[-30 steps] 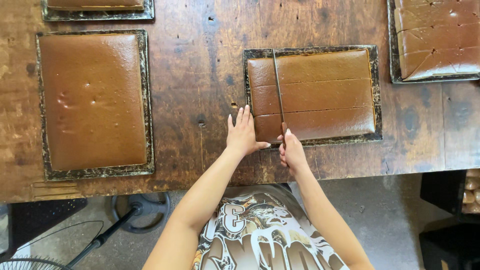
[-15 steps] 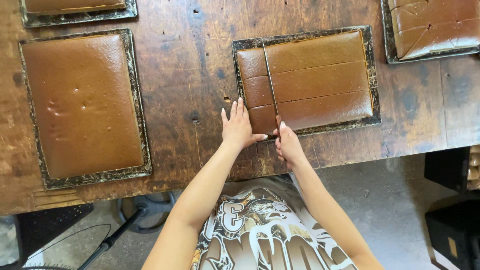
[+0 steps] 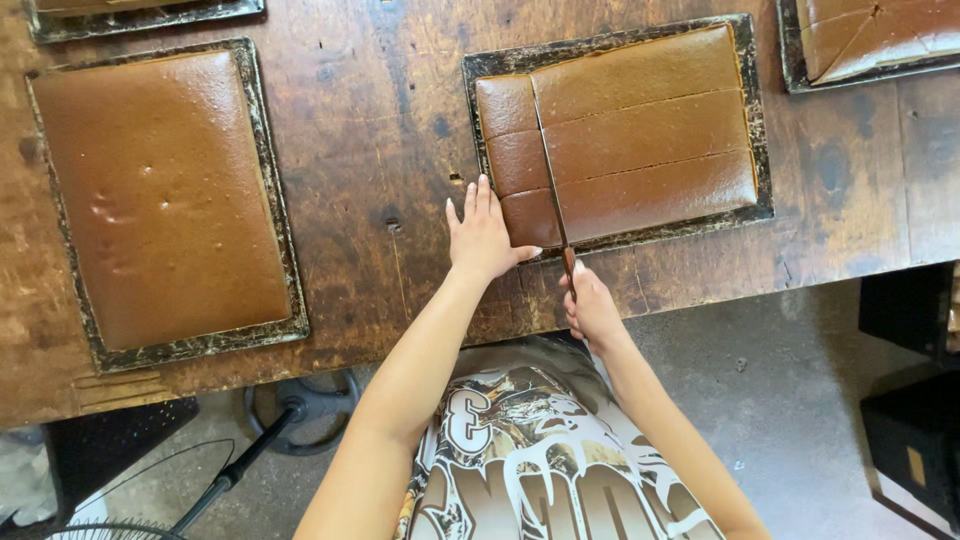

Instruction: The person cuts a large slab of baked brownie into smaller rectangular pieces using a long knife, holding the brownie tray steady with their hand.

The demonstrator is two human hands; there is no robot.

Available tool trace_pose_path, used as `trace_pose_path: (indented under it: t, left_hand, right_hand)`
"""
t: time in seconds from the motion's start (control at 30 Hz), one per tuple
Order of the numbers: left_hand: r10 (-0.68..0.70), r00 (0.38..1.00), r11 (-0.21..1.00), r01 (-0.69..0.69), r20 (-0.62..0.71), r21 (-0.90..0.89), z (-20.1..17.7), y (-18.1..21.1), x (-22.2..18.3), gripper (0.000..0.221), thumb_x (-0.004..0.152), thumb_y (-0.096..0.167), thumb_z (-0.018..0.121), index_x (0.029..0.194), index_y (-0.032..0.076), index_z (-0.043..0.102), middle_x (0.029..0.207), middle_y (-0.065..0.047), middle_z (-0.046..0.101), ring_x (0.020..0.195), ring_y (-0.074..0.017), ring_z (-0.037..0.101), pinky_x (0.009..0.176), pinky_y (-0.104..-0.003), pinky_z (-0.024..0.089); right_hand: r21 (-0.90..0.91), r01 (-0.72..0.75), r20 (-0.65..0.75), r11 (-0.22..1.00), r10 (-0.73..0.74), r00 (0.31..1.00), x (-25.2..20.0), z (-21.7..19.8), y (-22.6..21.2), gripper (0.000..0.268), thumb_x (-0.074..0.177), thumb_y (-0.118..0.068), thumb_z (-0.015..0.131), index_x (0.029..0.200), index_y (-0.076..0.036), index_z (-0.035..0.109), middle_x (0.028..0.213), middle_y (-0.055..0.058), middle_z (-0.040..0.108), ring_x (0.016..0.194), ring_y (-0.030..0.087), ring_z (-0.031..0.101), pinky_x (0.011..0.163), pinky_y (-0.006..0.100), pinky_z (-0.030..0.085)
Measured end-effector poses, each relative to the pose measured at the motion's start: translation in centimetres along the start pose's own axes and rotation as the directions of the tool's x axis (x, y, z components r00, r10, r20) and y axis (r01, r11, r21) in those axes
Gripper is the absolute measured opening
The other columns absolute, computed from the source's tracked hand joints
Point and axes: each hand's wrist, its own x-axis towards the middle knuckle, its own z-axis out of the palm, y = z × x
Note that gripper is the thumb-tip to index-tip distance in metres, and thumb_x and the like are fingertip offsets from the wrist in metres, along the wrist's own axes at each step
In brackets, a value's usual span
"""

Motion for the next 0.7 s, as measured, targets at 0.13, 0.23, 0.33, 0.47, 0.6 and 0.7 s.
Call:
trace_pose_path:
  t: [0.13,0.23,0.33,0.47,0.6,0.7]
  left_hand:
    - [0.016,1.000,1.000,-0.016,0.015,-0.014,-0.1,0.1,-0.1,0.129,0.066,0.074,0.079,0.156,-0.001,0.025,0.169,-0.016,0.014,0.156,-0.0294,0.015,0.122,-0.061,0.013]
    - [0.006,1.000,1.000,-0.006,0.025,-0.019,-0.1,0.1,-0.3,0.129,0.066,0.074,0.079,0.156,-0.002,0.025,0.169,-0.016,0.014,0.156,-0.0296,0.014,0.122,-0.061,0.013]
    - [0.002,1.000,1.000,-0.001,0.018,-0.018,-0.4,0.0,-0.2,0.130,0.067,0.074,0.079,0.156,-0.003,0.024,0.168,-0.016,0.013,0.156,-0.0296,0.014,0.122,-0.061,0.012]
    - [0.013,1.000,0.999,-0.012,0.013,-0.044,0.0,-0.2,-0.4,0.131,0.068,0.074,0.079,0.158,-0.002,0.022,0.168,-0.015,0.013,0.156,-0.0295,0.014,0.123,-0.061,0.012]
    - [0.013,1.000,0.999,-0.012,0.022,-0.040,0.3,-0.1,-0.6,0.130,0.066,0.073,0.080,0.157,-0.001,0.022,0.169,-0.015,0.012,0.156,-0.0292,0.013,0.123,-0.061,0.012]
    - [0.017,1.000,0.997,-0.017,-0.010,-0.075,0.5,-0.4,-0.6,0.129,0.066,0.071,0.081,0.158,0.001,0.023,0.169,-0.016,0.013,0.157,-0.0293,0.014,0.122,-0.062,0.013]
  right_hand:
    - [0.021,0.087,0.027,0.996,-0.088,0.996,2.9,0.5,-1.2,0.037,0.107,-0.046,0.035,0.102,-0.013,0.051,0.053,-0.003,0.040,0.036,0.008,0.030,0.034,0.028,0.024]
    - [0.017,0.102,0.002,0.995,-0.102,0.995,0.7,0.2,1.0,0.040,0.106,-0.048,0.035,0.101,-0.014,0.053,0.053,-0.003,0.039,0.035,0.008,0.028,0.033,0.028,0.022]
    - [0.045,0.017,-0.037,0.999,-0.015,0.999,-4.4,-0.7,4.9,0.044,0.107,-0.050,0.036,0.099,-0.012,0.057,0.051,-0.002,0.038,0.035,0.008,0.027,0.033,0.027,0.018]
    - [0.017,-0.036,-0.079,0.999,0.037,0.996,-6.0,-1.4,6.6,0.042,0.107,-0.048,0.036,0.099,-0.012,0.056,0.055,-0.004,0.042,0.037,0.007,0.030,0.035,0.026,0.023]
    - [-0.068,0.128,-0.044,0.990,-0.131,0.990,0.0,-0.5,3.1,0.042,0.107,-0.049,0.035,0.099,-0.013,0.056,0.054,-0.003,0.042,0.036,0.009,0.034,0.034,0.028,0.026]
    - [-0.039,0.164,-0.044,0.986,-0.165,0.985,1.6,-0.1,3.2,0.031,0.105,-0.041,0.039,0.102,-0.015,0.055,0.056,-0.004,0.043,0.038,0.009,0.033,0.034,0.028,0.026]
